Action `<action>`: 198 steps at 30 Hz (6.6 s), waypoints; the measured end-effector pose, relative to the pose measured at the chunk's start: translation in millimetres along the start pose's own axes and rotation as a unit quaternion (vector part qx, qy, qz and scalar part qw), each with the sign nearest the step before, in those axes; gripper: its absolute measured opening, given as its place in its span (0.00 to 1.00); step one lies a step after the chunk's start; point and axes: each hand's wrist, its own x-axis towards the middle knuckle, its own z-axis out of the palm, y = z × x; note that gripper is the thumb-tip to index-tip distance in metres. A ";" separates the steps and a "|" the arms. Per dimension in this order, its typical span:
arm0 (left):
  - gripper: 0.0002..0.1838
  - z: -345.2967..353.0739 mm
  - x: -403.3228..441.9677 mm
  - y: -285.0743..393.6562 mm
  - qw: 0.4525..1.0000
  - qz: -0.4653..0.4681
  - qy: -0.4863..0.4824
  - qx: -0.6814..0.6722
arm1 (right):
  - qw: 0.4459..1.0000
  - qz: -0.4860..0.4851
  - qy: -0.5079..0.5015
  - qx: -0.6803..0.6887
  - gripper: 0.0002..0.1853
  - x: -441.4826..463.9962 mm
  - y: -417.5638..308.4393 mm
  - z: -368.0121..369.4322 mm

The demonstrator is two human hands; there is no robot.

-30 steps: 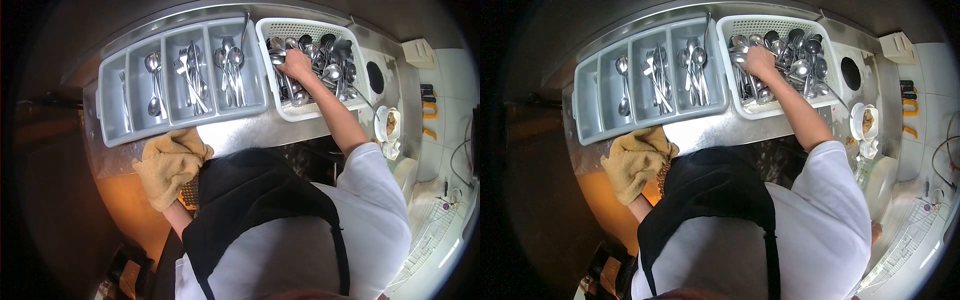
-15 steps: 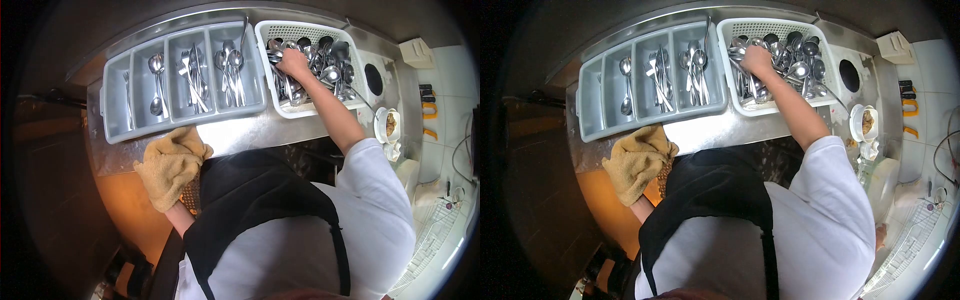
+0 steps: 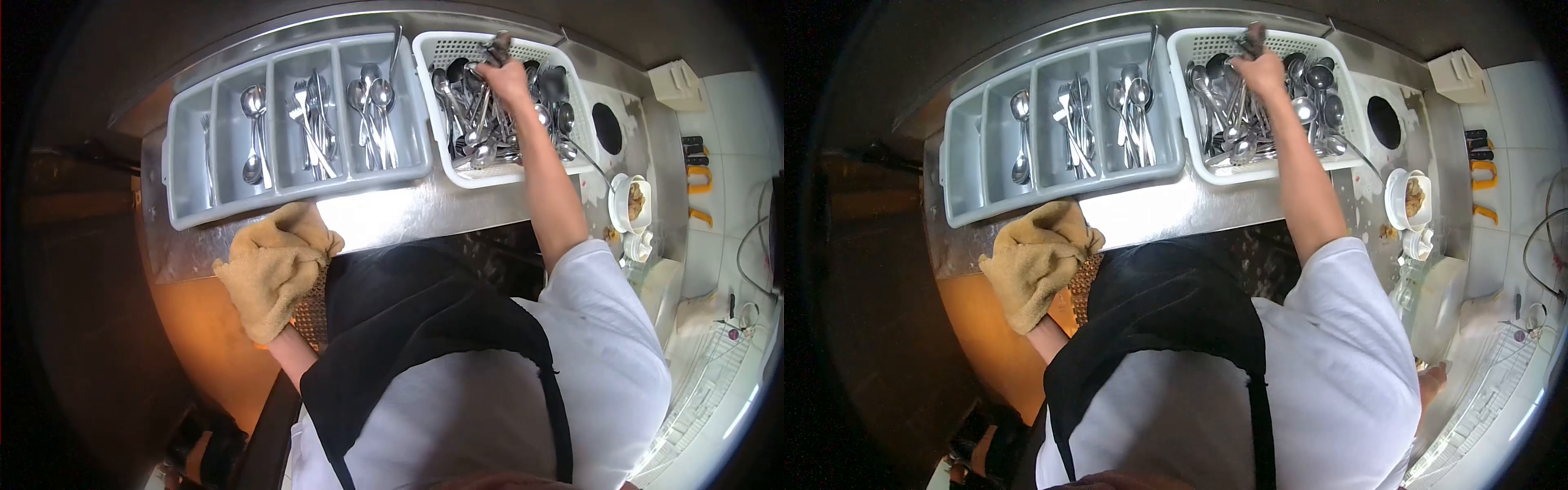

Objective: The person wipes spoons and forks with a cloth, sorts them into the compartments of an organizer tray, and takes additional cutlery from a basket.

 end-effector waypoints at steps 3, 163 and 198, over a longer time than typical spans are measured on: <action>0.28 -1.6 4.7 2.3 1.000 0.015 -0.015 0.011 | 0.962 0.047 -0.005 0.270 0.10 5.5 -8.9 -50.1; 0.17 7.0 33.8 -5.0 0.998 -0.050 -0.018 -0.040 | 0.936 -0.003 -0.218 -0.278 0.23 -33.9 -25.1 42.7; 0.16 12.8 43.6 -2.0 0.999 -0.031 -0.023 -0.033 | 0.916 -0.028 -0.004 0.401 0.09 -33.2 -11.2 -77.2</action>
